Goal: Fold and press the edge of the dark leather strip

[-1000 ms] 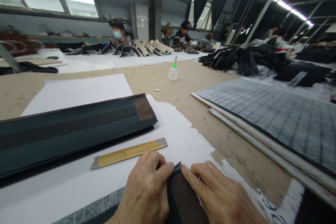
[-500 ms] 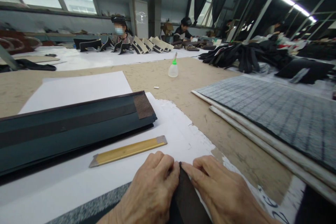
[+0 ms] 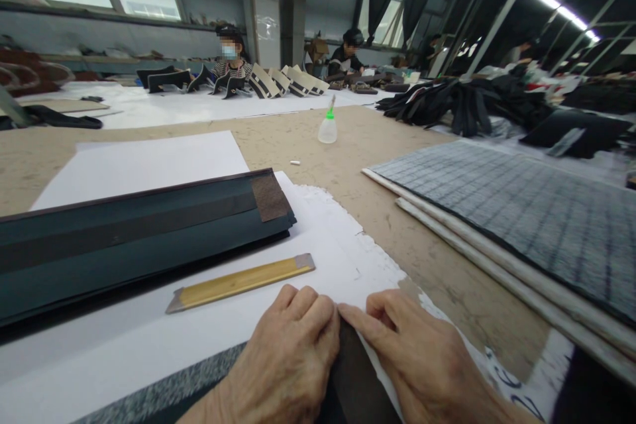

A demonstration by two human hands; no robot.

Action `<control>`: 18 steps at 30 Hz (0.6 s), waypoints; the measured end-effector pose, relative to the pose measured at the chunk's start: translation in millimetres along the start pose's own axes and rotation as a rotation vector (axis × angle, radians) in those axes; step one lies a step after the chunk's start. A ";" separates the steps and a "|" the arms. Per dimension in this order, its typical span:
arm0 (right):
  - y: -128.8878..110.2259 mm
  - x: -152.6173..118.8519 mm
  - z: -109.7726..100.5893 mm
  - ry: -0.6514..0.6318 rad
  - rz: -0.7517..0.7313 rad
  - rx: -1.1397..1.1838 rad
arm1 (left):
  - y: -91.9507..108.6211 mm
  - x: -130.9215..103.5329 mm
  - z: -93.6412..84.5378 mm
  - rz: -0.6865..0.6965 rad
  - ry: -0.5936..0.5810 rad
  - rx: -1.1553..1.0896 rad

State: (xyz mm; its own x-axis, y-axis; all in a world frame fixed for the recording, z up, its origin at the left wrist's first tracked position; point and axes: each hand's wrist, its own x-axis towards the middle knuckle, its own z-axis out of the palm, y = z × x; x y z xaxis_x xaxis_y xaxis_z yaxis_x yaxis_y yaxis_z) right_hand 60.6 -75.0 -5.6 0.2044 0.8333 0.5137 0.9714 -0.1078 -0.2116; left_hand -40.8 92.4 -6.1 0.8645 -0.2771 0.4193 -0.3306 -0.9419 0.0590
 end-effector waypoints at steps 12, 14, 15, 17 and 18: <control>-6.0 -0.3 0.4 -0.066 -0.099 -0.169 | -15.7 -32.1 -9.8 -0.008 0.110 -0.071; -6.3 0.5 -0.2 -0.072 -0.109 -0.196 | -17.4 -36.0 -11.3 -0.004 0.056 -0.054; -6.8 1.7 -1.1 -0.065 -0.127 -0.212 | -17.4 -37.0 -11.4 0.002 0.044 -0.042; -9.0 5.6 -4.2 -0.045 -0.152 -0.215 | -16.6 -37.2 -11.2 0.010 0.049 -0.012; -10.5 8.1 -6.0 -0.040 -0.164 -0.210 | -15.8 -36.5 -11.2 0.014 0.052 0.001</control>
State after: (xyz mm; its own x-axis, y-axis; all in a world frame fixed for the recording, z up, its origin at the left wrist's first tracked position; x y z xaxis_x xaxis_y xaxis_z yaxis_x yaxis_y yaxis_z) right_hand 52.8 -70.4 5.9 0.0417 0.8690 0.4931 0.9958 -0.0765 0.0506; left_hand -71.4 119.6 -12.2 0.8389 -0.2805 0.4665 -0.3424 -0.9381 0.0516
